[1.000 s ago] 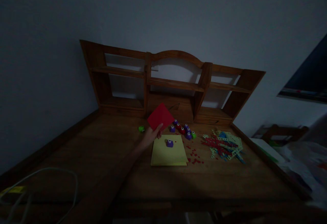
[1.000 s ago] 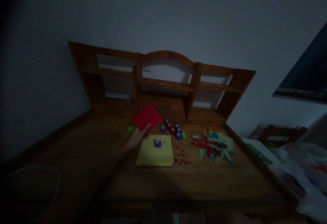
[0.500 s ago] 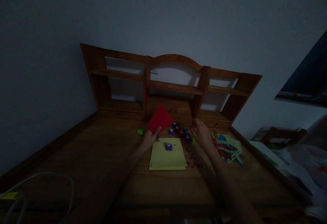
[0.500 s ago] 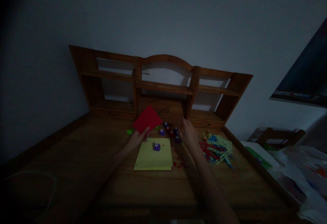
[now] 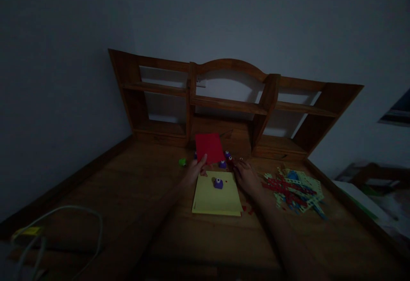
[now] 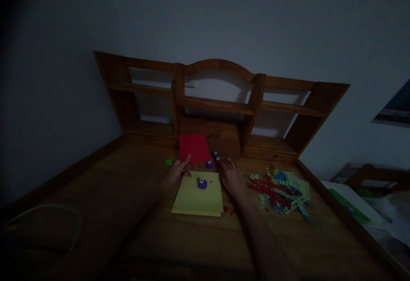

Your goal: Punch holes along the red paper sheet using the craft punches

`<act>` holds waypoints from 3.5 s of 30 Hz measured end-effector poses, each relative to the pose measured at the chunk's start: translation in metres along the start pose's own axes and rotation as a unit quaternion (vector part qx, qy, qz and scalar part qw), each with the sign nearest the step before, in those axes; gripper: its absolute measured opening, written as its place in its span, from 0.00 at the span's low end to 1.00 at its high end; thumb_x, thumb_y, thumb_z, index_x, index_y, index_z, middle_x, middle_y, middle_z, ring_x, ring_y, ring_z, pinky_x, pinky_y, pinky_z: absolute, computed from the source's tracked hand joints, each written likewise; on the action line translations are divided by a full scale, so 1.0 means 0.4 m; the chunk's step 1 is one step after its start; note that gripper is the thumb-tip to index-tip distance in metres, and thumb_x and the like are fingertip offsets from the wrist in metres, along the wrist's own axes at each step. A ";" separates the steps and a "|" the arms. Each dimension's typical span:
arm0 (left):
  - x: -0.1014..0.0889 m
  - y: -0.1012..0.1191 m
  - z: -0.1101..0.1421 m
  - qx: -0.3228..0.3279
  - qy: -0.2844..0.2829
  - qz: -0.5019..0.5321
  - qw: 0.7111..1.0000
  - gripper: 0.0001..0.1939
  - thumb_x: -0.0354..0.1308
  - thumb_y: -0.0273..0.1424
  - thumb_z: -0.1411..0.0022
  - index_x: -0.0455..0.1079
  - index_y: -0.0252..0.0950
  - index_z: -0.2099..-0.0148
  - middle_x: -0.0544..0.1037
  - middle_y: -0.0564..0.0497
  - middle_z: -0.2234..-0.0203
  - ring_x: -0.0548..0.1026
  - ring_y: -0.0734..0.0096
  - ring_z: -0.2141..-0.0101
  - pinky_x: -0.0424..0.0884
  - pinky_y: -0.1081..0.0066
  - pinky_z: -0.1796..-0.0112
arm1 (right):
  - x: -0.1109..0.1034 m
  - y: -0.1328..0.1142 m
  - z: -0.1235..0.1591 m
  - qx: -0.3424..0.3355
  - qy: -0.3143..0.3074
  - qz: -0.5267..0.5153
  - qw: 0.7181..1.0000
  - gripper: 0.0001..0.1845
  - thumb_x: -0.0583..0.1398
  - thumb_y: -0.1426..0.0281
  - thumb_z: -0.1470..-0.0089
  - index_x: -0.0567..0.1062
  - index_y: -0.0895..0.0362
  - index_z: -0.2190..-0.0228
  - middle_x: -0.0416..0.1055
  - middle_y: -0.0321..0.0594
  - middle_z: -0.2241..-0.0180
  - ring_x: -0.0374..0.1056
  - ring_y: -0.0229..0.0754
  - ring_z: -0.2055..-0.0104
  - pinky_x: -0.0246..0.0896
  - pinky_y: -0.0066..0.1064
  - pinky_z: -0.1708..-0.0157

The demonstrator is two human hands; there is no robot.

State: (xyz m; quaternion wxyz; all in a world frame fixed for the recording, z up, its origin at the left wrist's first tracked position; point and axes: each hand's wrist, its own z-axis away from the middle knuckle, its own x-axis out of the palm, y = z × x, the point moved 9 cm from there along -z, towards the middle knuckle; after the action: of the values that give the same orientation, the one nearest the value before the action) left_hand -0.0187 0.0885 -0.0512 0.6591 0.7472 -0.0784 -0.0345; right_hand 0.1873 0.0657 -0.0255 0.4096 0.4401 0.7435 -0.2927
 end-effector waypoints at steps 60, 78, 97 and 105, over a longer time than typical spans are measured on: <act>0.024 0.039 0.012 0.038 -0.044 -0.010 0.998 0.19 0.64 0.45 0.47 0.76 0.31 0.70 0.80 0.44 0.73 0.72 0.70 0.75 0.65 0.72 0.71 | 0.044 -0.025 0.022 0.225 0.011 -0.661 0.716 0.24 0.70 0.63 0.60 0.75 0.52 0.58 0.76 0.38 0.60 0.72 0.42 0.66 0.66 0.33 0.65; 0.009 0.052 0.024 0.056 0.036 -0.083 0.994 0.18 0.66 0.44 0.50 0.76 0.31 0.74 0.80 0.44 0.76 0.73 0.67 0.77 0.64 0.72 0.76 | 0.052 -0.089 0.029 0.229 -0.037 -0.662 0.713 0.24 0.73 0.63 0.66 0.75 0.54 0.64 0.76 0.37 0.67 0.72 0.41 0.68 0.64 0.30 0.69; 0.016 0.057 0.030 0.049 0.026 -0.114 0.992 0.19 0.65 0.45 0.50 0.73 0.32 0.76 0.79 0.46 0.76 0.72 0.68 0.77 0.63 0.73 0.76 | 0.069 -0.077 0.030 0.227 -0.044 -0.651 0.723 0.22 0.72 0.64 0.65 0.74 0.53 0.66 0.75 0.36 0.69 0.71 0.42 0.70 0.63 0.31 0.71; 0.024 0.064 0.037 0.060 0.016 -0.140 0.988 0.20 0.63 0.46 0.48 0.72 0.32 0.75 0.76 0.49 0.80 0.70 0.71 0.79 0.62 0.74 0.77 | 0.067 -0.078 0.028 0.228 -0.050 -0.651 0.722 0.20 0.72 0.61 0.64 0.76 0.54 0.68 0.76 0.38 0.69 0.71 0.43 0.69 0.63 0.31 0.70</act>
State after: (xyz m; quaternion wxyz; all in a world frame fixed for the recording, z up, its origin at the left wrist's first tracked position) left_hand -0.0132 0.0695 -0.0272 0.6029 0.7895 0.0354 -0.1093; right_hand 0.1557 0.0541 -0.0518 0.0421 -0.0877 0.7364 -0.6695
